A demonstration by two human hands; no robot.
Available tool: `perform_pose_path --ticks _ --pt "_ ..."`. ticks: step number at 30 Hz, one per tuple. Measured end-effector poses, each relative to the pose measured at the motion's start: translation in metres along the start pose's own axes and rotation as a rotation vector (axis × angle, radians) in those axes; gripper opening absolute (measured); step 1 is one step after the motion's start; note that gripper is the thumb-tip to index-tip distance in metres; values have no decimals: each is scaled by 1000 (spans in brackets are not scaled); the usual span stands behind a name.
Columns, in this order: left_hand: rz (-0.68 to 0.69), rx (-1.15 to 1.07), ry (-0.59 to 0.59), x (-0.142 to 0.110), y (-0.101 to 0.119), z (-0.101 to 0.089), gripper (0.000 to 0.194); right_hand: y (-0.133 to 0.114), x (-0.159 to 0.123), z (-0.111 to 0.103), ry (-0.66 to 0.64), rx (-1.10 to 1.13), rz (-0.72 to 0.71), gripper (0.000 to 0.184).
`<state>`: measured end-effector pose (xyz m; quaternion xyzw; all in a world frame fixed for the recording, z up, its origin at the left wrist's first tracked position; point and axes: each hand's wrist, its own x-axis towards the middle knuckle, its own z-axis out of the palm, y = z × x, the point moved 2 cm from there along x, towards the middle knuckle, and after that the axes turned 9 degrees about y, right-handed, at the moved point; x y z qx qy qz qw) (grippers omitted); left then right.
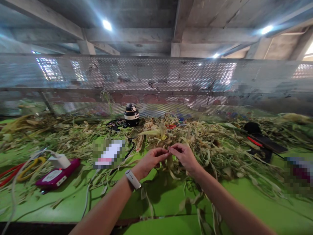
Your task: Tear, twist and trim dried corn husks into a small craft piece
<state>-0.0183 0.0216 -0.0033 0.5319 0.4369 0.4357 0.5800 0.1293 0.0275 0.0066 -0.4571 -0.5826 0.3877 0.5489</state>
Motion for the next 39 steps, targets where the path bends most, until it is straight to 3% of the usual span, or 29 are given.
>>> perform_pose_path --ticks 5,9,18,21,25,28,34,39 --pt "27 -22 -74 -2 1 3 27 -1 -1 0 41 97 58 21" --pt "-18 1 -229 -9 2 11 25 -2 1 -3 95 148 64 24" --pt "-144 108 -431 -18 -4 17 24 -5 2 -6 235 136 6 26" --pt "-161 4 -362 -17 -4 16 22 -5 4 -6 214 103 14 31" --pt "-157 -313 -91 -9 1 8 24 -9 3 -7 7 39 113 41" --pt "-130 -466 49 -3 4 1 24 -13 1 -8 -112 -13 132 45" --pt "-96 -513 113 4 -3 -3 20 -11 5 -9 -194 -111 -46 36" --pt "-24 -359 98 5 -5 -3 21 -10 6 -11 -118 -172 -90 33"
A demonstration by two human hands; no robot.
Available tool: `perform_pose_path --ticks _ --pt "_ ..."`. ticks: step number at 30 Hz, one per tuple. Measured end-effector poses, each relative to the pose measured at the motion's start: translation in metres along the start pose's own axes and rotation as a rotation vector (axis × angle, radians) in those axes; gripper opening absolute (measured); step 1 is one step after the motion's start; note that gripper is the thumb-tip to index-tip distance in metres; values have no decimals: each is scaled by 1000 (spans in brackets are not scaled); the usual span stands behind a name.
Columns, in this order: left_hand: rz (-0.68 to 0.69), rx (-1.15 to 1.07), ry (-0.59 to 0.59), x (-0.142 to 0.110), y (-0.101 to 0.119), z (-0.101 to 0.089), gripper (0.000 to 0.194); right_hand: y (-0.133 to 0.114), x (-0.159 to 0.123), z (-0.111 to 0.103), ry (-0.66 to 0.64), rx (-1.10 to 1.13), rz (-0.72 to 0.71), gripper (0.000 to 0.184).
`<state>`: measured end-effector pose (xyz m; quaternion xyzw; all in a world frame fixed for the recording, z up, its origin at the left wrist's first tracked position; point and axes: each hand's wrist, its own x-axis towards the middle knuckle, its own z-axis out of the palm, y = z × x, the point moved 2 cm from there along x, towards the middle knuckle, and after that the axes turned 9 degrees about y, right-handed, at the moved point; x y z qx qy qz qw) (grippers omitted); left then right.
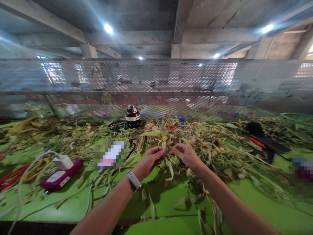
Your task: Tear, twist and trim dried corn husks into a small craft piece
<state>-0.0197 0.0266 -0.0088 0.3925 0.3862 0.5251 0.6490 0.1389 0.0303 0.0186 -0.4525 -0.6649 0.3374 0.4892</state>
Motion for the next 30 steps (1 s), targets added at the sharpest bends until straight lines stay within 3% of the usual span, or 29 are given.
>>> perform_pose_path --ticks 6,11,13,15,17,19,27,30 --pt "27 16 2 2 3 1 22 3 1 -4 181 -167 -84 29" --pt "27 -42 48 1 6 1 23 -12 -6 -10 462 -389 -386 18" --pt "27 -19 31 0 6 2 28 -17 -10 -9 384 -441 -418 23" --pt "33 21 23 -1 6 2 30 -18 -12 -4 191 -486 -390 31" --pt "50 42 53 -1 6 2 30 -14 -13 3 35 -530 -364 30" --pt "76 75 99 0 6 0 28 -8 -12 8 -38 -530 -355 26" --pt "142 166 224 7 7 -7 29 0 -3 5 -42 -500 -329 26" --pt "119 44 193 5 6 -4 27 -4 -6 2 64 -601 -417 21"
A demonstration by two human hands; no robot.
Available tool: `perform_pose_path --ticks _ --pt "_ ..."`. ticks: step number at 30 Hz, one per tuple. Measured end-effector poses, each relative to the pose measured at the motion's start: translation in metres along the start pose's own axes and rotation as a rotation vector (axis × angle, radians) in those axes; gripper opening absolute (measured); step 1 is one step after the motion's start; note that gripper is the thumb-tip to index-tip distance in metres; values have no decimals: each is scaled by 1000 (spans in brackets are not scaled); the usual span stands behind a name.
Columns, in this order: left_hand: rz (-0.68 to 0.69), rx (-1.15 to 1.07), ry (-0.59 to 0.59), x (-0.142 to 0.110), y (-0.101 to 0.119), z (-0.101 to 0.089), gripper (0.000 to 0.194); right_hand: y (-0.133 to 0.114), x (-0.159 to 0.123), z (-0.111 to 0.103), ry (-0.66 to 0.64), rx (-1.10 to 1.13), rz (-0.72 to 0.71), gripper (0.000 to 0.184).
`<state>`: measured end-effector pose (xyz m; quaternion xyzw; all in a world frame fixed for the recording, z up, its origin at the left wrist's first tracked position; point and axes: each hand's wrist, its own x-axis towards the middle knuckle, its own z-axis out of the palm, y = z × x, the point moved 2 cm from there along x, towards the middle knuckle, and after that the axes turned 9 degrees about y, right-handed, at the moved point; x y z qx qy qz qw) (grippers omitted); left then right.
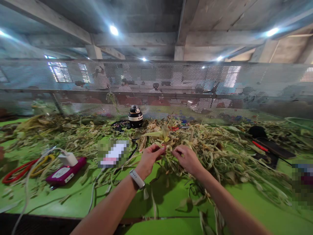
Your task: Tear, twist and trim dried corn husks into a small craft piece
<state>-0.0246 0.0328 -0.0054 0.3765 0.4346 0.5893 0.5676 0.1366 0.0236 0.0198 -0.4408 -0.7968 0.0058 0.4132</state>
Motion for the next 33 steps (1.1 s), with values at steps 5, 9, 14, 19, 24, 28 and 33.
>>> perform_pose_path --ticks 5,9,14,19,24,28,33 --pt "-81 -303 -142 -5 -1 9 23 -17 -7 -9 321 -202 -93 17" --pt "-64 -374 -170 -9 -2 13 18 -23 -11 8 90 -27 -16 20" --pt "10 -307 -170 -13 -4 17 27 -17 -14 26 -46 323 182 10" --pt "59 -225 -123 -12 -3 16 21 -15 -14 30 -144 563 263 11" --pt "69 -194 -107 -12 3 14 18 -16 -17 33 -312 802 379 19" --pt "61 -194 -52 -10 5 11 22 -21 -19 35 -407 866 401 23" --pt "39 -223 -41 -8 9 8 39 -22 -19 36 -431 853 416 26"
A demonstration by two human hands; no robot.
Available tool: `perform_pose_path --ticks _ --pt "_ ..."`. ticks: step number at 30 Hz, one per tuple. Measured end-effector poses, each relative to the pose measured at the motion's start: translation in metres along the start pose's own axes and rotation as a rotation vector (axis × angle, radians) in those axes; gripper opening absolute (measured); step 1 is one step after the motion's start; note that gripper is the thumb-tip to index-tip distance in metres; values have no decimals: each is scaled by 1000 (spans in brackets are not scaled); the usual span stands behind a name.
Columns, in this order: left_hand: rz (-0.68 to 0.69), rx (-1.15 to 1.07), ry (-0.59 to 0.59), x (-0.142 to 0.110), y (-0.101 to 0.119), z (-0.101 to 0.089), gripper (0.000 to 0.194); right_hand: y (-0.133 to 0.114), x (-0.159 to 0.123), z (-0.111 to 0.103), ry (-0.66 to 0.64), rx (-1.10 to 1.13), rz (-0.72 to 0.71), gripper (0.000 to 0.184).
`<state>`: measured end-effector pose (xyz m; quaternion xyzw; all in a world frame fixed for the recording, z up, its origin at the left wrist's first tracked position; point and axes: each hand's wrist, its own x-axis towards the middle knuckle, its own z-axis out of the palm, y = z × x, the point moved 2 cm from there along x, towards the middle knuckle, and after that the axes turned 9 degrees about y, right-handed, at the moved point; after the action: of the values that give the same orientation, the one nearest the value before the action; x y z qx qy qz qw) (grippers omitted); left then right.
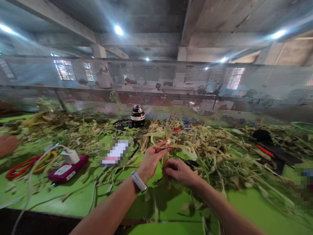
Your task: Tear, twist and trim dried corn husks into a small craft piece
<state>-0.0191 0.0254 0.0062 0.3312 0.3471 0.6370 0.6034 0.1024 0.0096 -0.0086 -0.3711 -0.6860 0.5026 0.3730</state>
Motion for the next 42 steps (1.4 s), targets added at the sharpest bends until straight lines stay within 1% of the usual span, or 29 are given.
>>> perform_pose_path --ticks 2,5,6,7,8,9,11,15,17,20,21,22,23,25,26,27,28,30,32,34,36,38,40,42 --pt "-25 2 -3 -1 2 0 46 -1 1 -4 92 24 50 28" --pt "-64 3 -20 -3 2 1 49 -2 1 -15 331 140 127 35" --pt "-62 7 -28 -4 1 2 49 -2 1 -19 403 170 126 38" --pt "-49 14 -31 -4 1 2 48 -2 2 -21 449 177 108 41" --pt "-32 29 -32 -3 0 2 46 -2 2 -23 465 158 80 42" --pt "-13 52 -31 -2 -1 1 45 -1 3 -24 457 117 47 44" --pt "22 115 -17 -1 -3 0 42 0 5 -25 398 10 5 45" --pt "93 211 32 3 -1 -3 39 3 7 -27 279 -221 -24 42" --pt "112 238 32 5 1 -4 33 2 7 -28 262 -322 -80 38" --pt "136 279 39 8 3 -6 28 -4 6 -29 250 -404 -148 34" --pt "138 301 32 10 3 -8 29 -7 4 -30 258 -426 -157 33" --pt "137 327 13 10 2 -9 31 -10 3 -31 292 -451 -171 31" --pt "132 356 -19 11 1 -9 34 -14 0 -32 360 -480 -202 27" --pt "118 405 -113 10 -3 -10 37 -25 -5 -36 549 -543 -328 16" --pt "120 426 -166 8 -6 -9 37 -30 -8 -37 620 -574 -407 12" --pt "131 451 -216 7 -9 -8 36 -33 -10 -36 646 -602 -472 13" --pt "160 482 -259 4 -11 -7 35 -36 -11 -35 634 -629 -510 13" --pt "251 570 -328 0 -14 -5 33 -34 -10 -29 556 -676 -508 12" --pt "347 664 -345 -4 -14 -3 35 -29 -7 -24 510 -690 -471 14" --pt "386 729 -332 -6 -13 -2 38 -22 -3 -21 515 -652 -450 14" --pt "365 758 -318 -6 -12 -2 41 -15 0 -21 532 -576 -445 11" --pt "306 720 -331 -6 -14 -2 47 -10 3 -22 551 -499 -445 8" --pt "204 614 -364 -5 -18 -1 52 -7 5 -24 561 -417 -461 5" --pt "87 510 -403 -5 -22 -1 51 -5 6 -24 580 -341 -483 6"
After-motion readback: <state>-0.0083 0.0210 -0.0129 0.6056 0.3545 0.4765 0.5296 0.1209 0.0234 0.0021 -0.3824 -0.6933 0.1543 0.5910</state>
